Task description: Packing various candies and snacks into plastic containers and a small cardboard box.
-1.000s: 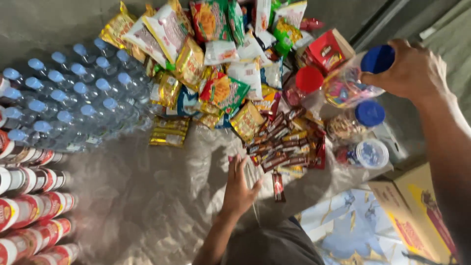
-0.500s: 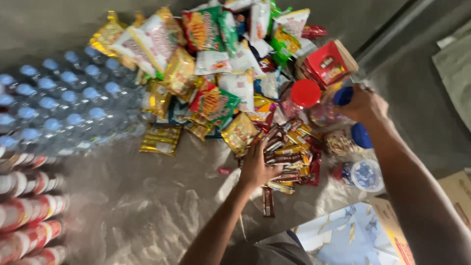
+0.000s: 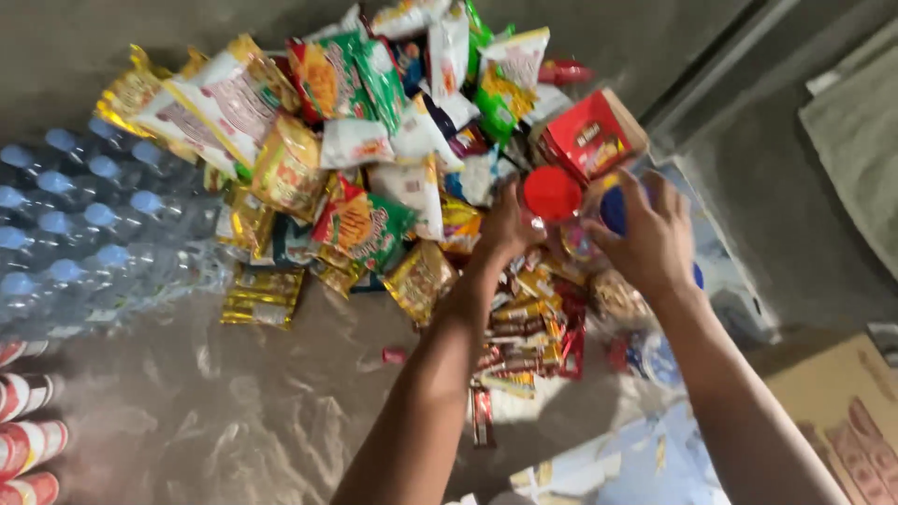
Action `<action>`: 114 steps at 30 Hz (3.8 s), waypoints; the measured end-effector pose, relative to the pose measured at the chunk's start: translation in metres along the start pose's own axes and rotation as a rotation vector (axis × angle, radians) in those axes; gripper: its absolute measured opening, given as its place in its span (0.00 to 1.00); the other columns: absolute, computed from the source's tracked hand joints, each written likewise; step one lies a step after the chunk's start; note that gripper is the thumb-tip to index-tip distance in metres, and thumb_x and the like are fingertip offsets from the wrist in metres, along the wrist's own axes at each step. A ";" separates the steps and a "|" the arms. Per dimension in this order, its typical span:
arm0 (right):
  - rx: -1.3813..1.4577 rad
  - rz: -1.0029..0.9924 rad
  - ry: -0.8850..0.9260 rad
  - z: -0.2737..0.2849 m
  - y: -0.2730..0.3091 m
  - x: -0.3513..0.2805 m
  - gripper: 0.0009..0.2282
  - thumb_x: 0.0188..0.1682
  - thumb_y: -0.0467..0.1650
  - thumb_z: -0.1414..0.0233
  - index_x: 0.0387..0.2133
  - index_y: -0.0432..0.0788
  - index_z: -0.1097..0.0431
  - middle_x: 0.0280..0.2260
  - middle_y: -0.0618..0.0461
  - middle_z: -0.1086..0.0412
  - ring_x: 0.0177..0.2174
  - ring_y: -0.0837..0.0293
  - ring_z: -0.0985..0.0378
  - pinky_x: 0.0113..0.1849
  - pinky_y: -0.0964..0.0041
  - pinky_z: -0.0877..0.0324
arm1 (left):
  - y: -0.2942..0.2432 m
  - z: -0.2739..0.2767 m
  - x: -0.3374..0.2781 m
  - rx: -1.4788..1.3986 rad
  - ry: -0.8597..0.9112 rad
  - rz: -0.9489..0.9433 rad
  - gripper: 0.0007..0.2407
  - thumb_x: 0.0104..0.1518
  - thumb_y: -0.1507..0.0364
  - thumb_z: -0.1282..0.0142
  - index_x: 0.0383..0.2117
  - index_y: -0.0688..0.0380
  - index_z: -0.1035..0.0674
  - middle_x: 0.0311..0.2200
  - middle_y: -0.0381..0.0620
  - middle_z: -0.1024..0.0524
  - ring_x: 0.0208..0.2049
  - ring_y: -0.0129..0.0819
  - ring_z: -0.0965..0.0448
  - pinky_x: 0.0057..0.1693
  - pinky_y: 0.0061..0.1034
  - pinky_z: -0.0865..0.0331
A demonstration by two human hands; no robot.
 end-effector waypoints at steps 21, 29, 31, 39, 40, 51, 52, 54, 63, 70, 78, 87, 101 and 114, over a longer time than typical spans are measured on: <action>0.186 0.745 0.594 -0.091 0.240 -0.207 0.36 0.29 0.35 0.31 0.56 0.43 0.34 0.39 0.35 0.30 0.58 0.18 0.43 0.53 0.23 0.40 | 0.003 0.152 -0.409 0.128 -0.113 -0.002 0.40 0.38 0.70 0.25 0.63 0.56 0.35 0.58 0.61 0.33 0.59 0.61 0.33 0.64 0.47 0.36; 0.051 1.050 0.510 -0.110 0.267 -0.257 0.27 0.40 0.32 0.36 0.54 0.62 0.35 0.60 0.49 0.46 0.59 0.39 0.41 0.50 0.40 0.33 | 0.053 0.191 -0.429 -0.362 0.171 0.070 0.42 0.41 0.72 0.29 0.68 0.58 0.41 0.64 0.53 0.35 0.65 0.46 0.32 0.64 0.38 0.33; 0.025 1.098 0.518 -0.100 0.277 -0.258 0.27 0.40 0.32 0.36 0.53 0.65 0.36 0.61 0.53 0.45 0.63 0.42 0.41 0.54 0.43 0.33 | 0.070 0.184 -0.422 -0.260 0.221 -0.011 0.43 0.41 0.71 0.28 0.68 0.59 0.40 0.64 0.53 0.34 0.65 0.45 0.32 0.65 0.37 0.34; -0.235 0.462 0.963 -0.107 0.296 -0.260 0.42 0.41 0.36 0.37 0.70 0.57 0.55 0.67 0.41 0.56 0.64 0.33 0.51 0.56 0.31 0.40 | 0.070 0.180 -0.404 -1.236 0.511 0.495 0.42 0.42 0.63 0.26 0.66 0.55 0.40 0.60 0.46 0.35 0.56 0.39 0.30 0.59 0.40 0.33; -0.232 0.459 0.967 -0.100 0.302 -0.261 0.42 0.41 0.36 0.37 0.70 0.57 0.55 0.67 0.41 0.56 0.64 0.33 0.51 0.56 0.31 0.40 | 0.091 0.167 -0.411 -1.236 0.513 0.501 0.42 0.42 0.63 0.26 0.66 0.55 0.40 0.60 0.46 0.35 0.56 0.39 0.30 0.59 0.40 0.33; -0.353 0.767 0.637 -0.097 0.306 -0.265 0.40 0.38 0.36 0.37 0.66 0.55 0.50 0.60 0.40 0.47 0.57 0.35 0.44 0.51 0.39 0.37 | 0.055 0.205 -0.400 -0.124 0.373 -0.033 0.48 0.31 0.67 0.21 0.65 0.58 0.39 0.62 0.54 0.33 0.62 0.47 0.31 0.65 0.34 0.34; -0.355 0.763 0.639 -0.087 0.303 -0.261 0.40 0.38 0.36 0.37 0.66 0.55 0.50 0.60 0.40 0.47 0.57 0.35 0.44 0.51 0.39 0.37 | 0.051 0.208 -0.399 -0.127 0.377 -0.035 0.48 0.31 0.67 0.21 0.65 0.58 0.39 0.62 0.54 0.33 0.62 0.47 0.31 0.65 0.34 0.34; -0.128 0.743 0.566 -0.065 0.302 -0.253 0.41 0.32 0.40 0.34 0.63 0.55 0.45 0.61 0.42 0.45 0.57 0.36 0.41 0.51 0.32 0.37 | 0.046 0.216 -0.397 -0.039 0.468 0.089 0.47 0.33 0.68 0.22 0.66 0.55 0.38 0.62 0.54 0.32 0.63 0.48 0.31 0.65 0.34 0.34; 0.046 0.128 0.625 -0.011 0.249 -0.226 0.47 0.23 0.36 0.31 0.63 0.55 0.42 0.62 0.45 0.45 0.56 0.39 0.41 0.53 0.43 0.36 | 0.127 0.156 -0.292 0.210 0.629 0.435 0.24 0.51 0.81 0.46 0.58 0.49 0.25 0.59 0.48 0.24 0.57 0.42 0.21 0.59 0.37 0.27; 0.212 0.034 0.588 -0.005 0.242 -0.248 0.45 0.24 0.37 0.32 0.63 0.53 0.42 0.62 0.41 0.44 0.56 0.36 0.41 0.51 0.43 0.35 | 0.167 0.134 -0.277 0.404 0.201 -0.007 0.11 0.46 0.78 0.39 0.36 0.51 0.17 0.42 0.52 0.22 0.47 0.52 0.23 0.51 0.43 0.28; 0.158 -0.172 0.683 0.005 0.230 -0.248 0.49 0.26 0.35 0.32 0.68 0.60 0.48 0.59 0.45 0.45 0.55 0.38 0.39 0.53 0.47 0.34 | 0.017 0.236 -0.306 0.123 -0.131 -0.271 0.08 0.52 0.71 0.36 0.35 0.56 0.21 0.35 0.48 0.25 0.41 0.47 0.23 0.47 0.39 0.27; 0.250 -0.011 0.653 -0.026 0.230 -0.251 0.47 0.26 0.36 0.31 0.65 0.56 0.45 0.60 0.44 0.45 0.57 0.36 0.40 0.53 0.45 0.35 | -0.036 0.246 -0.391 0.068 0.262 -0.119 0.34 0.39 0.64 0.24 0.55 0.58 0.28 0.54 0.56 0.31 0.58 0.51 0.31 0.60 0.39 0.34; 0.435 0.106 0.627 -0.004 0.246 -0.228 0.45 0.28 0.36 0.33 0.65 0.51 0.46 0.57 0.45 0.40 0.55 0.45 0.32 0.54 0.51 0.32 | 0.031 0.197 -0.405 -0.524 0.198 0.179 0.48 0.31 0.70 0.23 0.66 0.54 0.40 0.63 0.51 0.35 0.66 0.46 0.33 0.69 0.35 0.37; 0.282 0.610 0.613 0.016 0.299 -0.198 0.47 0.22 0.34 0.27 0.63 0.55 0.40 0.57 0.43 0.40 0.53 0.39 0.31 0.48 0.49 0.29 | -0.040 0.230 -0.396 -0.084 0.077 -0.080 0.47 0.33 0.71 0.25 0.67 0.58 0.39 0.62 0.55 0.35 0.65 0.51 0.34 0.68 0.36 0.35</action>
Point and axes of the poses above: each hand's wrist, its own x-axis towards the middle knuckle, its own z-axis out of the back of the hand, y = z × x, the point moved 2 cm from there along x, towards the middle knuckle
